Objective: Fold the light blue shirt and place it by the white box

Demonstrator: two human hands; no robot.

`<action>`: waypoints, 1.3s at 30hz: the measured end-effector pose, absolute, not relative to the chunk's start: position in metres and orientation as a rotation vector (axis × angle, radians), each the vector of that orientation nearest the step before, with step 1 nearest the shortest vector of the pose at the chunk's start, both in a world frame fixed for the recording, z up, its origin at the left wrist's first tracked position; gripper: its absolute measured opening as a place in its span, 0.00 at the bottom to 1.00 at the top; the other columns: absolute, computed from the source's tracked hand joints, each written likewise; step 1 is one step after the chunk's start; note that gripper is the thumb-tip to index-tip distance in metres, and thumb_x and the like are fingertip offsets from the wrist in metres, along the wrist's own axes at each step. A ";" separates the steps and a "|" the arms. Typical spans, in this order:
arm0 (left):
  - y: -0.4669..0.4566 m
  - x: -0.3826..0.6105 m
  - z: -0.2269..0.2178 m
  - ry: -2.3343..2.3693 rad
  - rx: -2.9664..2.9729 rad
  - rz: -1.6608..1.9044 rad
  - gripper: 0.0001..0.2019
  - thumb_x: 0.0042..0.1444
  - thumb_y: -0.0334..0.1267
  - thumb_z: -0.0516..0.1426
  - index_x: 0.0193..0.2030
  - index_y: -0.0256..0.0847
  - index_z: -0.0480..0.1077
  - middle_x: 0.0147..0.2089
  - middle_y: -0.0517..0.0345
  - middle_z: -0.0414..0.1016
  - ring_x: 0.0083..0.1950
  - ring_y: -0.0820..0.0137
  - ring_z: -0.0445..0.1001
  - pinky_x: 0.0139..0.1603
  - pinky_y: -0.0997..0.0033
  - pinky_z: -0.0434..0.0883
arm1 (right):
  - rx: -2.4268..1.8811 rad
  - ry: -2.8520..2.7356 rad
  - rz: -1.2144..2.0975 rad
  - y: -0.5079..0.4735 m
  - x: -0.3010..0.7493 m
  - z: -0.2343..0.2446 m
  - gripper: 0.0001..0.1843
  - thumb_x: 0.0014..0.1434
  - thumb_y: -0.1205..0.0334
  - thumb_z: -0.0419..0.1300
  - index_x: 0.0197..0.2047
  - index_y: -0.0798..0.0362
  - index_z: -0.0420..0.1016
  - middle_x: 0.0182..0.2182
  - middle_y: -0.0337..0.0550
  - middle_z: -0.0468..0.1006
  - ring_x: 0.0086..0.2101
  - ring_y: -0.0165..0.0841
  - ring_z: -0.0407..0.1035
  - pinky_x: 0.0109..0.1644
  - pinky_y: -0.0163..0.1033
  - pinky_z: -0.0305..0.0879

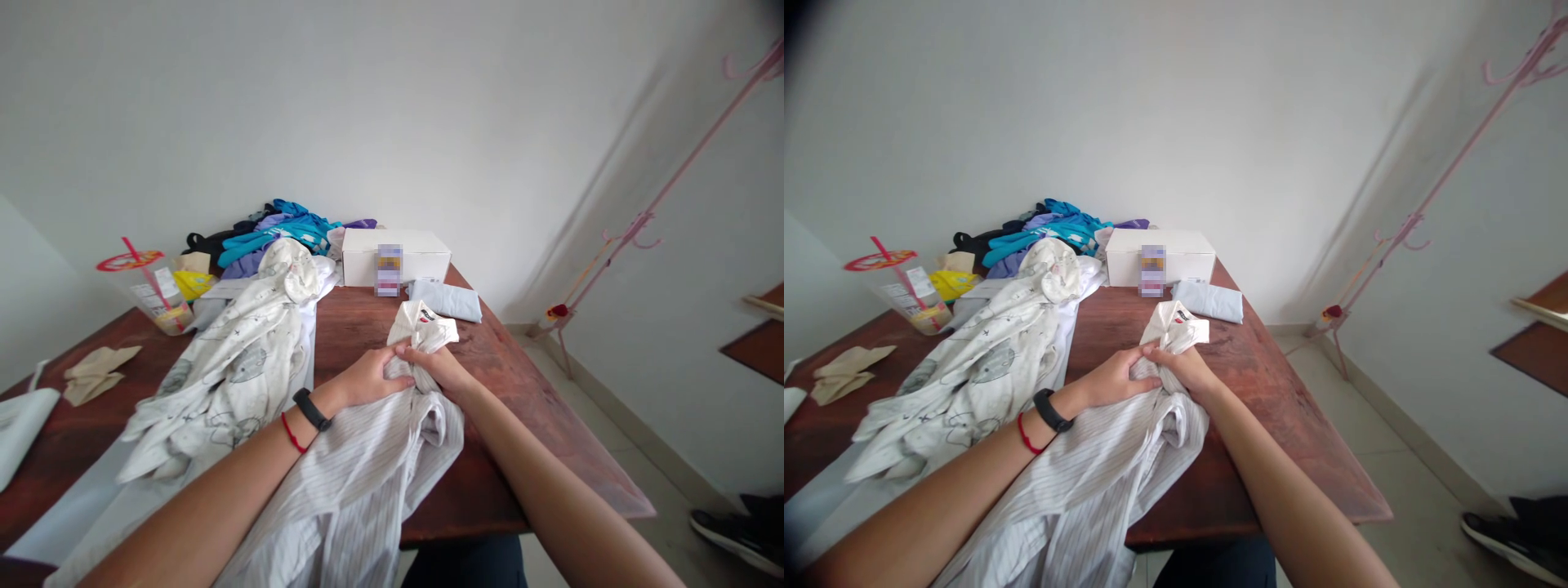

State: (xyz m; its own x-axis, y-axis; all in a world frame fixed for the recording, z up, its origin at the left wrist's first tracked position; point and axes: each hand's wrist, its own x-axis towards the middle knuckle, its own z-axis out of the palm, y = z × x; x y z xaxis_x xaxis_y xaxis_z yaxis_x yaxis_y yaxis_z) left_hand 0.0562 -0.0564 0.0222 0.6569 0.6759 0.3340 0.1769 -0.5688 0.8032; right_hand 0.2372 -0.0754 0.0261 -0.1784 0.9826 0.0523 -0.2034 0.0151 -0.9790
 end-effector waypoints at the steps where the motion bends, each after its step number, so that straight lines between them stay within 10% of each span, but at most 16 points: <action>1: -0.057 0.056 0.022 0.648 2.089 0.831 0.32 0.58 0.40 0.66 0.69 0.43 0.66 0.67 0.52 0.72 0.66 0.56 0.71 0.70 0.54 0.65 | -0.941 -1.185 1.406 -0.076 0.237 0.026 0.17 0.50 0.54 0.75 0.40 0.52 0.79 0.38 0.43 0.82 0.40 0.40 0.75 0.50 0.45 0.70; 10: -0.059 0.056 0.024 0.651 1.945 0.873 0.33 0.61 0.43 0.64 0.71 0.42 0.63 0.71 0.46 0.66 0.71 0.55 0.65 0.72 0.52 0.61 | -0.950 -1.027 1.392 -0.074 0.234 0.031 0.22 0.44 0.63 0.74 0.44 0.50 0.77 0.39 0.43 0.83 0.42 0.44 0.77 0.51 0.48 0.72; 27: -0.058 0.056 0.024 0.709 1.894 0.836 0.23 0.64 0.47 0.62 0.59 0.40 0.62 0.44 0.53 0.77 0.47 0.62 0.78 0.53 0.60 0.71 | -0.972 -0.696 1.273 -0.074 0.239 0.036 0.22 0.40 0.68 0.69 0.40 0.49 0.73 0.30 0.37 0.76 0.30 0.38 0.71 0.36 0.44 0.70; 39: -0.060 0.056 0.025 0.680 1.956 0.903 0.25 0.59 0.45 0.65 0.60 0.41 0.65 0.53 0.50 0.74 0.54 0.60 0.73 0.60 0.58 0.69 | -0.939 -0.988 1.216 -0.079 0.245 0.036 0.15 0.42 0.68 0.69 0.36 0.51 0.78 0.35 0.40 0.81 0.36 0.40 0.73 0.43 0.44 0.69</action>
State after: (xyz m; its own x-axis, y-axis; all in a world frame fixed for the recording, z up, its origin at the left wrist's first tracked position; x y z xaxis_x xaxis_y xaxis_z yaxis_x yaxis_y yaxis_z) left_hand 0.0564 -0.0596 0.0253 0.5903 0.7351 0.3335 0.1177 -0.4871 0.8654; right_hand 0.2454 -0.0786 0.0358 0.0782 0.9924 0.0947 -0.2960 0.1138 -0.9484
